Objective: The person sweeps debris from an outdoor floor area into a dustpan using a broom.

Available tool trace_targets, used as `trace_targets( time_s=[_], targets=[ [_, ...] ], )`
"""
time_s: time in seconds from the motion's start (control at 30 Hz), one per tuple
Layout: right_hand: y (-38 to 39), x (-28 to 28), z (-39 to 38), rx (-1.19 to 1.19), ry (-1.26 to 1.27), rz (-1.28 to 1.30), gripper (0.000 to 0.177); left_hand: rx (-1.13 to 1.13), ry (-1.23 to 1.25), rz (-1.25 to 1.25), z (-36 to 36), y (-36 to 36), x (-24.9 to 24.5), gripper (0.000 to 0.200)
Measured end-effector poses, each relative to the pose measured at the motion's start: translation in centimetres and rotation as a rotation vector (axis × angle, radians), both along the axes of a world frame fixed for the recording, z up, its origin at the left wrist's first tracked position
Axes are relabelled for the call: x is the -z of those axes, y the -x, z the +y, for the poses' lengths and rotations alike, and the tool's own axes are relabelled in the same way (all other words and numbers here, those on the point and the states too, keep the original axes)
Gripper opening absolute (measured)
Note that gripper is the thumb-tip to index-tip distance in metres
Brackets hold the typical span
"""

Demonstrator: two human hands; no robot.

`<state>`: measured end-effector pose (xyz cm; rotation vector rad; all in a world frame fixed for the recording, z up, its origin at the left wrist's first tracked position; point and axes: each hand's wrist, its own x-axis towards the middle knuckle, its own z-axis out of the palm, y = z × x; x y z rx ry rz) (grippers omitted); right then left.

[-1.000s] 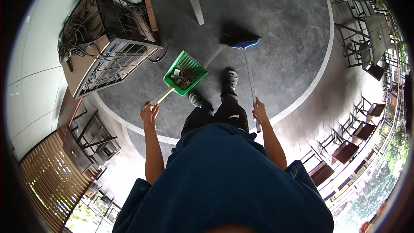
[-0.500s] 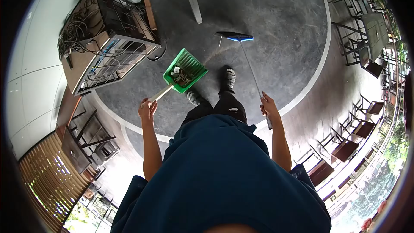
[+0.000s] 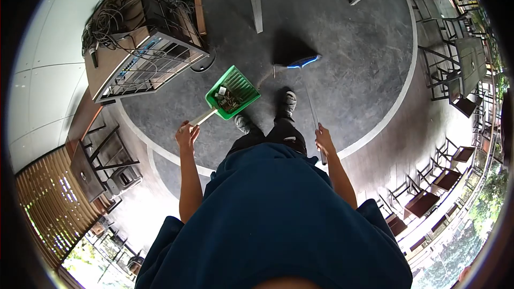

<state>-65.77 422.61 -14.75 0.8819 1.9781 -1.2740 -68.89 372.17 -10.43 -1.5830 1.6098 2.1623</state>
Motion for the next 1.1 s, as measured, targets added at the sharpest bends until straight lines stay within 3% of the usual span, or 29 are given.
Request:
trace_targets(
  time_s=[0.1,0.23,0.37,0.47,0.73,0.87,1.1],
  targets=[
    [-4.7,3.4,0.5,-0.068,0.008,0.127,0.049,-0.003,0.013,-0.012,-0.2,-0.2,0.2,0.031],
    [-6.1,0.9,0.4,0.039,0.129,0.066,0.049,0.0,-0.01,0.022,-1.3,-0.8,0.8,0.03],
    [-2.9,-4.2,-1.0,0.106,0.148,-0.031,0.049,-0.005,-0.021,0.021,-2.1,-1.1,0.7,0.028],
    [-0.1,-4.5,-1.2,0.067,0.116,-0.029,0.05,-0.025,-0.027,0.019,-2.0,-1.2,0.1,0.028],
    [4.1,-0.1,-4.7,-0.041,0.01,-0.03,0.048,-0.002,-0.019,0.071,-4.0,-2.9,0.0,0.031],
    [0.1,0.7,-6.8,-0.06,0.015,-0.082,0.052,-0.004,-0.031,0.078,-5.4,-4.4,-0.3,0.03],
    [-2.7,-5.1,-7.7,0.005,0.115,-0.152,0.048,-0.012,-0.019,0.092,-7.5,-5.0,-0.1,0.029]
  ],
)
